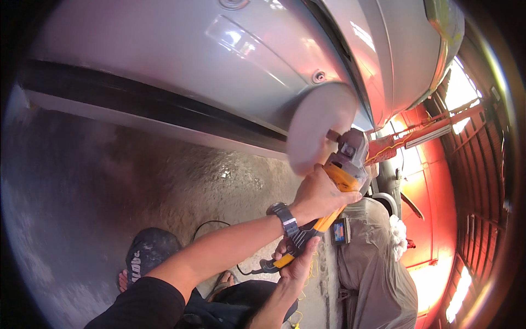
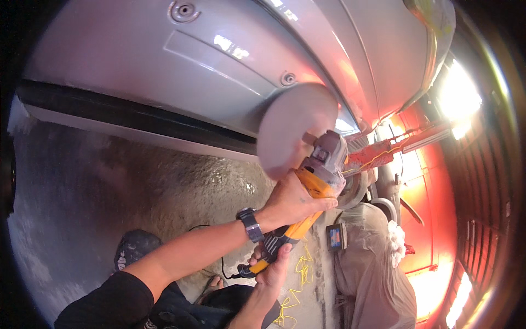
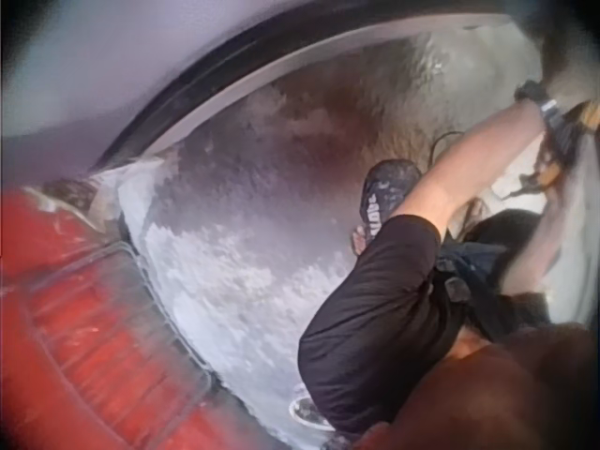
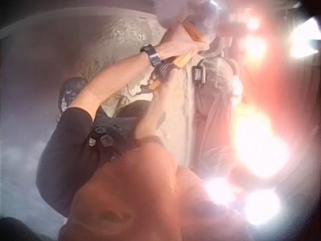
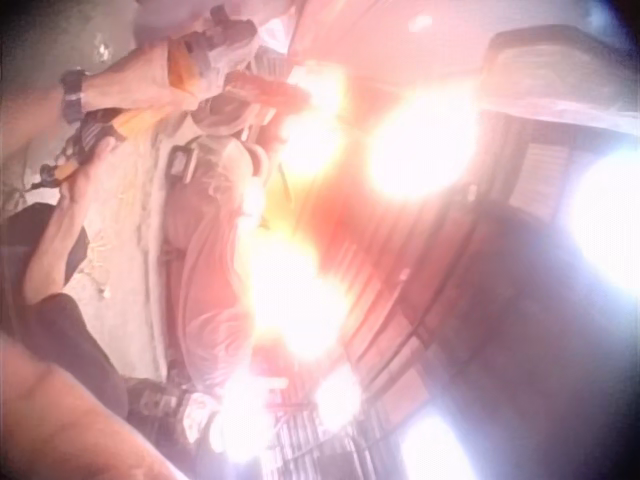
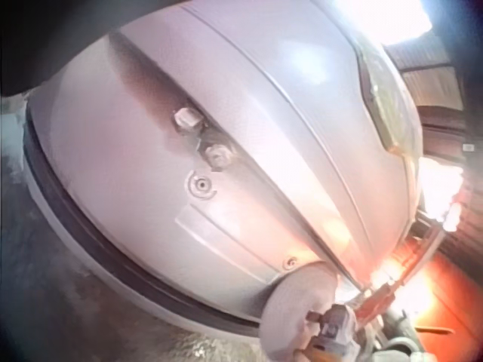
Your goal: The person uses a rotary polisher with a buffing pad to polish the rear bumper of a silver car. They periodically pause to apply a polishing compound from a small container and wipe the surface with their fingers to check the finish.
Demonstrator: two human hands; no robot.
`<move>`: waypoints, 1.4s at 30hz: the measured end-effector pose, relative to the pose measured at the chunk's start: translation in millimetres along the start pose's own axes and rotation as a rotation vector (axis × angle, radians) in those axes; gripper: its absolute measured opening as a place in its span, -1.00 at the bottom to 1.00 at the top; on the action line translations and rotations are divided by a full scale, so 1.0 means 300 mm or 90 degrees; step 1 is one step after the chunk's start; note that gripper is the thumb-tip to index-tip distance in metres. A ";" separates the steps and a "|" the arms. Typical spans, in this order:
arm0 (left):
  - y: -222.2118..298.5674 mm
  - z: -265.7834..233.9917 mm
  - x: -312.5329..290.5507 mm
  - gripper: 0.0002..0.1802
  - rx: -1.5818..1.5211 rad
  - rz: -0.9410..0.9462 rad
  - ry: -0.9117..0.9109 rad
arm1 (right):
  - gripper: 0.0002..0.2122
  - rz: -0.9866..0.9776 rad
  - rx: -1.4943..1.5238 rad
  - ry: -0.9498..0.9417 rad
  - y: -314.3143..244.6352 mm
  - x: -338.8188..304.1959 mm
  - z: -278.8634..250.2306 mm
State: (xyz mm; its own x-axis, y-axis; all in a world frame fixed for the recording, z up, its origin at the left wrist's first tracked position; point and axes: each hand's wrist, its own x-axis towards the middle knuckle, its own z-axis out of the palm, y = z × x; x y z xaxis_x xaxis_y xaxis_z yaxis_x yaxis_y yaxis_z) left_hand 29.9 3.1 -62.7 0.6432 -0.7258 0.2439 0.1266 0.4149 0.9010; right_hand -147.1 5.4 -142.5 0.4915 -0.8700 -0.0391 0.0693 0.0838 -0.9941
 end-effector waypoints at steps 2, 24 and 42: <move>0.015 -0.014 -0.009 0.10 -0.023 0.019 0.003 | -0.29 -0.006 0.033 -0.057 0.002 0.002 0.003; 0.018 -0.006 -0.024 0.09 0.016 0.009 0.019 | -0.23 0.047 0.044 -0.127 -0.027 -0.016 -0.034; 0.006 0.013 0.009 0.04 -0.050 0.013 -0.026 | -0.22 0.049 0.033 -0.082 -0.054 -0.014 -0.006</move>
State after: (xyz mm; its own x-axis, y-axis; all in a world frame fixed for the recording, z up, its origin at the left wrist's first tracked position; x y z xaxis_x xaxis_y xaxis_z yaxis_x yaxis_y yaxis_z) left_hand 29.0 -0.4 -59.0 0.6150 -0.7382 0.2773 0.1739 0.4700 0.8654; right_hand -151.7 6.8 -126.2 0.6045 -0.7905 -0.0985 0.0695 0.1754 -0.9820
